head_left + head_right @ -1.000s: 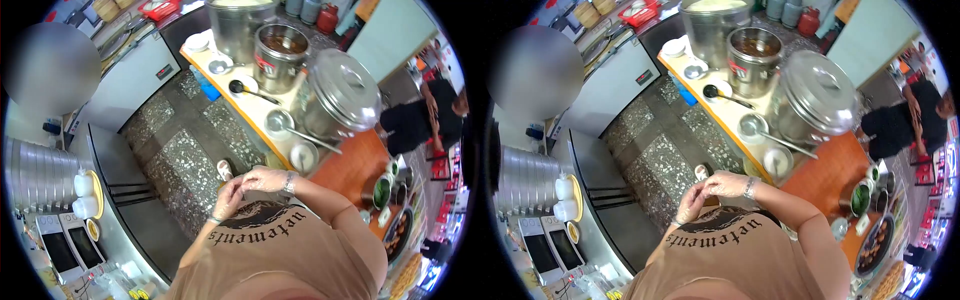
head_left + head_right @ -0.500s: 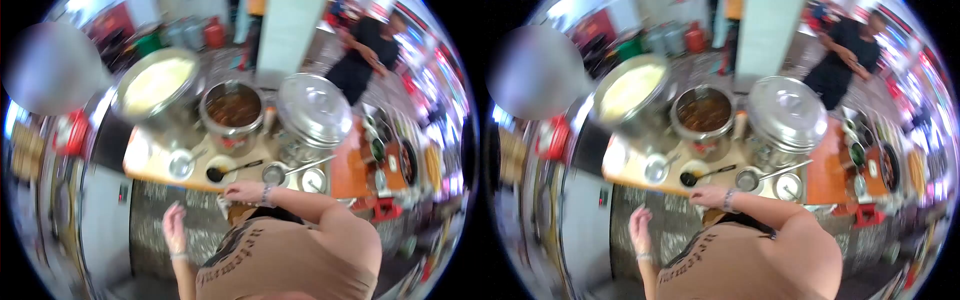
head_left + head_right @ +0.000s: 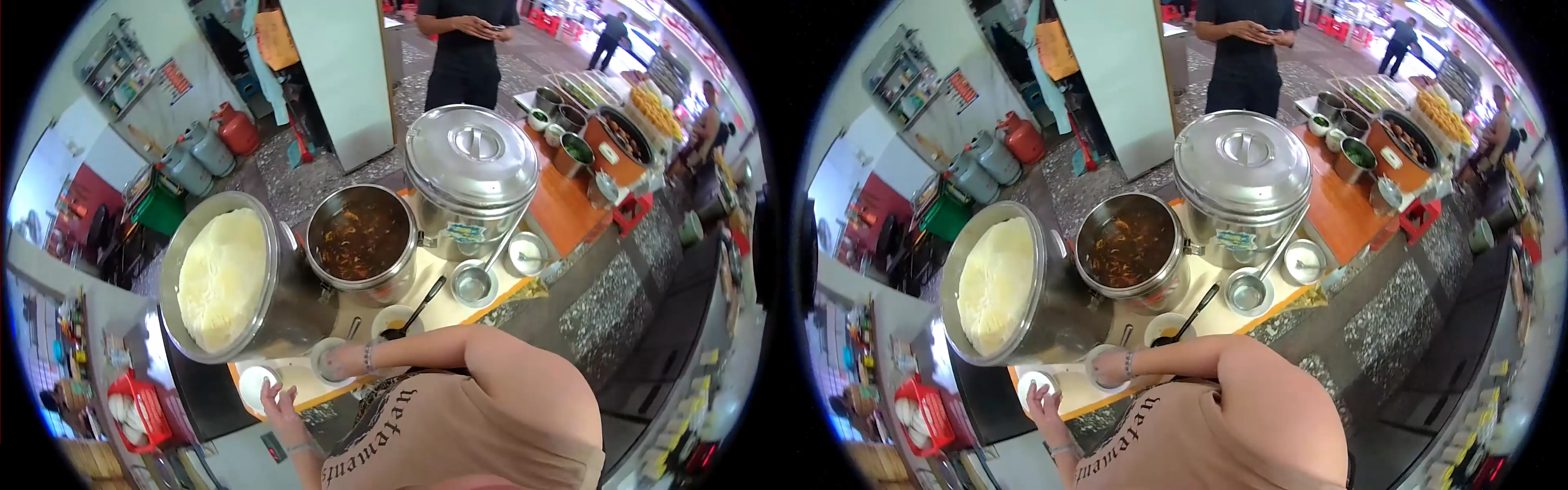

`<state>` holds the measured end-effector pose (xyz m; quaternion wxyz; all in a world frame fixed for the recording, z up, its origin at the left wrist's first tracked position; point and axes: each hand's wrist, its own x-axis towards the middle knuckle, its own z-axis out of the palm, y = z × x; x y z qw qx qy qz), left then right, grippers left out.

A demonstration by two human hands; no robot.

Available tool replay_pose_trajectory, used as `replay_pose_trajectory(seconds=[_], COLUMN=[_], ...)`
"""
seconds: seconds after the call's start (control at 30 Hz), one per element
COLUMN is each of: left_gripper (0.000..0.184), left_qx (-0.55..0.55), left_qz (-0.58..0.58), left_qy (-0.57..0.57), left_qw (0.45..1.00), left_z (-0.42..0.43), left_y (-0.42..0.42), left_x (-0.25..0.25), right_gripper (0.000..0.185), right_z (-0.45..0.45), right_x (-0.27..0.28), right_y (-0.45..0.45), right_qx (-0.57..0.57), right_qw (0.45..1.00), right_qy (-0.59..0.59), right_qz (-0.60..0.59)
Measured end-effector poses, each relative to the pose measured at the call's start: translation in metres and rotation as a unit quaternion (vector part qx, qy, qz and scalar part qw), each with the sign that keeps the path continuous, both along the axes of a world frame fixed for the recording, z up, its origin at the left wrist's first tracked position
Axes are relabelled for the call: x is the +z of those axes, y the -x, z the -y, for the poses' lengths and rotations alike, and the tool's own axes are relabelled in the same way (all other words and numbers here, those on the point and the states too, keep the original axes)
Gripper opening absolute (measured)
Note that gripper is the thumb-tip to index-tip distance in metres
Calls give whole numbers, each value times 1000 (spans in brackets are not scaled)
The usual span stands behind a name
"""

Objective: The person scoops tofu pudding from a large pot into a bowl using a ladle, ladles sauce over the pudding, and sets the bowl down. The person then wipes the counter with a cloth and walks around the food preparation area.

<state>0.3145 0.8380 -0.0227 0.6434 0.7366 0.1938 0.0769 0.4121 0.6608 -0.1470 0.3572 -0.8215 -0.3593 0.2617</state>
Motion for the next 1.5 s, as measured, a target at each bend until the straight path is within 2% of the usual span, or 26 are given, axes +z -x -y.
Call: replay_pose_trajectory(seconds=[0.07, 0.1, 0.17, 0.27, 0.33, 0.37, 0.43, 0.47, 0.53, 0.67, 0.7, 0.73, 0.8, 0.87, 0.93, 1.0, 1.07, 1.1, 1.23, 1.3, 1.37, 1.4, 1.47, 1.5], left_gripper=[42, 39, 37, 28, 22, 18, 18, 17, 17, 17, 16, 16, 14, 14, 14, 15, 16, 18, 20, 22, 22, 22, 21, 21], left_qx=[-23, -75, -112, -159, -181, -149, -161, -171, -179, -193, -222, -250, -266, -280, -267, -258, -219, -189, -220, -316, -330, -342, -350, -344], left_qz=[3, 24, 23, 18, -24, -23, -42, -63, -74, -78, -65, -52, -43, -32, -41, -47, -108, -136, -151, -108, -103, -100, -88, -74], left_qy=[19, -11, -4, 0, -17, 3, -1, -5, -3, 33, 42, 52, 59, 59, 44, 31, 13, 30, 18, -49, -17, 12, 18, 48], left_qw=[1000, 997, 993, 987, 983, 989, 986, 983, 981, 977, 972, 965, 961, 958, 962, 965, 970, 972, 964, 941, 938, 934, 932, 935], left_z=[-14, -29, -51, -97, -133, -145, -184, -198, -207, -195, -192, -189, -184, -180, -189, -202, -219, -220, -215, -203, -175, -166, -164, -166], left_y=[-22, -32, -44, -59, -64, -63, -63, -65, -73, -85, -88, -91, -91, -91, -90, -88, -85, -87, -88, -95, -101, -101, -102, -104], left_x=[5, -2, 3, -12, -26, -29, -47, -54, -46, -29, -29, -30, -33, -36, -50, -66, -85, -87, -81, -71, -37, -23, -15, -10], right_gripper=[28, 28, 32, 35, 35, 36, 36, 36, 33, 44, 48, 48, 45, 40, 40, 38, 32, 31, 29, 29, 28, 28, 34, 34], right_z=[-2, -6, -8, -29, -45, -52, -68, -75, -86, -92, -95, -97, -94, -87, -83, -76, -68, -65, -54, -48, -35, -29, -9, 1], right_x=[-10, -1, 32, 26, 14, -5, -44, -59, -80, -112, -144, -147, -158, -172, -177, -173, -175, -171, -143, -113, -78, -56, 0, 30], right_y=[-4, -5, -7, -18, -28, -35, -42, -40, -40, -51, -48, -54, -66, -65, -66, -68, -68, -63, -46, -36, -30, -26, -27, -28], right_qx=[-78, -87, -203, -235, -234, -203, -166, -168, -97, -35, -57, -54, -22, -34, -18, -14, -103, -111, -26, -2, 3, 3, -97, -98], right_qw=[996, 995, 978, 972, 970, 971, 955, 954, 928, 894, 869, 870, 863, 855, 850, 846, 868, 873, 906, 917, 923, 922, 916, 916], right_qy=[-47, -50, -37, 18, 60, 129, 247, 248, 350, 440, 476, 475, 505, 515, 527, 533, 466, 446, 401, 381, 369, 369, 350, 351], right_qz=[11, 10, -21, -13, -4, -5, -19, -19, 79, 72, 125, 125, 6, 38, -7, -1, -139, -163, -131, -120, -113, -113, -173, -171])
